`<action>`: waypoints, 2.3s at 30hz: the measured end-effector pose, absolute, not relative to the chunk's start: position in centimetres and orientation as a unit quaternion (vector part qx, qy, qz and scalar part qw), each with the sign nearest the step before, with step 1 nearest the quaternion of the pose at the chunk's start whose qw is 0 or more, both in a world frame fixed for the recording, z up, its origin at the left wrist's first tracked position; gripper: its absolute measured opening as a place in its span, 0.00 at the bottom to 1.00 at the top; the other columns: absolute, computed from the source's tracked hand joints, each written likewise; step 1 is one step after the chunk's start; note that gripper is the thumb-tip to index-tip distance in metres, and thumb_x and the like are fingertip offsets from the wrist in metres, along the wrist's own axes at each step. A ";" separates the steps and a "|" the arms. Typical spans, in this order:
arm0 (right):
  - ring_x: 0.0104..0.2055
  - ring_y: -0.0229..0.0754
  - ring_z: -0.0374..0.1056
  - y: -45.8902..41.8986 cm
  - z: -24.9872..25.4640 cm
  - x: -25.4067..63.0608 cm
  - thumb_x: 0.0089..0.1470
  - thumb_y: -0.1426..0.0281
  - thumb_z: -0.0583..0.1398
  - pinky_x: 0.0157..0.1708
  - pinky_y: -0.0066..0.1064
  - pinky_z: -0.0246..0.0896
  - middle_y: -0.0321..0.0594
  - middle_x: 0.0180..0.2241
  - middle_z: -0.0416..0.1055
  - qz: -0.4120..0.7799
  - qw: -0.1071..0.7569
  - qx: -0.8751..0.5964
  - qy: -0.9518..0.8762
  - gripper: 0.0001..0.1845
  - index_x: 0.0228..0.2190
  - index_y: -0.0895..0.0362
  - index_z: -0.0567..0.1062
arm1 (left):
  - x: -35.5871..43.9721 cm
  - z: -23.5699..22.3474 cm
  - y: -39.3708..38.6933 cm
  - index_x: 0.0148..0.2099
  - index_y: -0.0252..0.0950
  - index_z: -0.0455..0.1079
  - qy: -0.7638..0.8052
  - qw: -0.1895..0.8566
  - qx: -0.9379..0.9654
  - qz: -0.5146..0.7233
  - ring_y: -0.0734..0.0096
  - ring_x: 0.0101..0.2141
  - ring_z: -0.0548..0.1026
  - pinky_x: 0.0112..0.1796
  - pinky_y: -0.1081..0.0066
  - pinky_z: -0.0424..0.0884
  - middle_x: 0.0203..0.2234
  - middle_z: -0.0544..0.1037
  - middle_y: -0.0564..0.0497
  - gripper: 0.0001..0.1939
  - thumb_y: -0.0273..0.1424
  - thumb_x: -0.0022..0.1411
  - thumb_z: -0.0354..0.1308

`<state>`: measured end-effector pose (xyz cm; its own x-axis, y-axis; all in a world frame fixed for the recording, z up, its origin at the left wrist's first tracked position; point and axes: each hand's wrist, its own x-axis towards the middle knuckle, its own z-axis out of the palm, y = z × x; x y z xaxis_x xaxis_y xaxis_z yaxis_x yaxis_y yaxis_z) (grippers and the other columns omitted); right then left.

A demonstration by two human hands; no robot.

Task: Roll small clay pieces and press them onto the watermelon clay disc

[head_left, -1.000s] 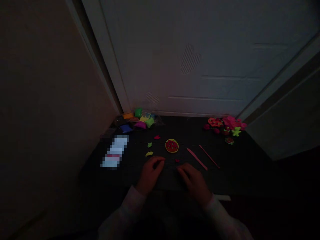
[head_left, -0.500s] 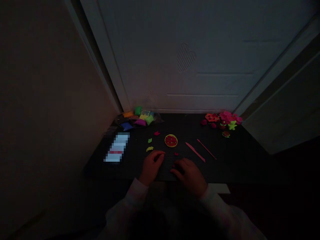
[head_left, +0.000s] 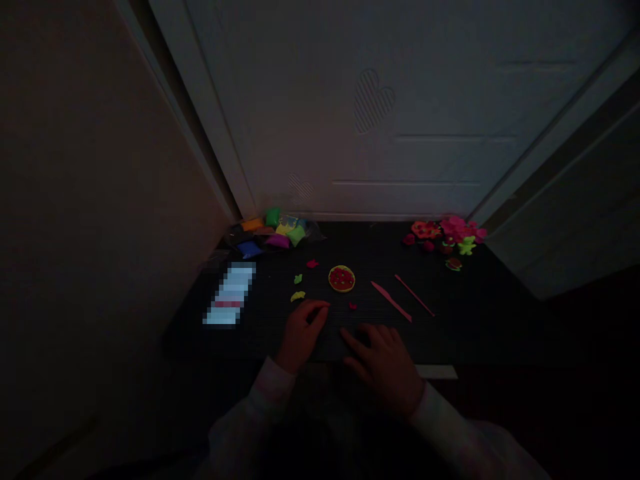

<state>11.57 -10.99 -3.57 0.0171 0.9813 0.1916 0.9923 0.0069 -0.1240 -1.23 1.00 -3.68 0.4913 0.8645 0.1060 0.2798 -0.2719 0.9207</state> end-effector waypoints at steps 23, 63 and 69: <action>0.38 0.46 0.58 -10.5 -3.1 11.5 0.50 0.58 0.51 0.37 0.38 0.50 0.45 0.40 0.64 -0.002 0.105 -0.704 -0.703 0.23 0.48 0.50 0.64 | -1.4 -3.4 0.8 0.35 0.35 0.70 0.387 0.471 0.725 0.322 0.71 0.35 0.70 0.38 0.72 0.65 0.32 0.73 0.51 0.09 0.32 0.55 0.50; 0.39 0.46 0.58 -10.1 -3.2 10.5 0.51 0.58 0.50 0.37 0.38 0.51 0.47 0.41 0.64 0.001 0.095 -0.711 -0.697 0.26 0.49 0.56 0.62 | -1.2 -3.6 1.0 0.34 0.35 0.70 0.374 0.478 0.721 0.333 0.71 0.34 0.71 0.37 0.72 0.65 0.31 0.74 0.51 0.08 0.30 0.54 0.51; 0.39 0.46 0.57 -10.0 -3.5 11.3 0.53 0.60 0.49 0.37 0.37 0.52 0.48 0.41 0.63 0.021 0.128 -0.705 -0.698 0.26 0.51 0.58 0.59 | -1.2 -3.6 1.0 0.34 0.35 0.70 0.374 0.478 0.721 0.334 0.71 0.34 0.71 0.37 0.72 0.65 0.31 0.74 0.51 0.08 0.31 0.54 0.51</action>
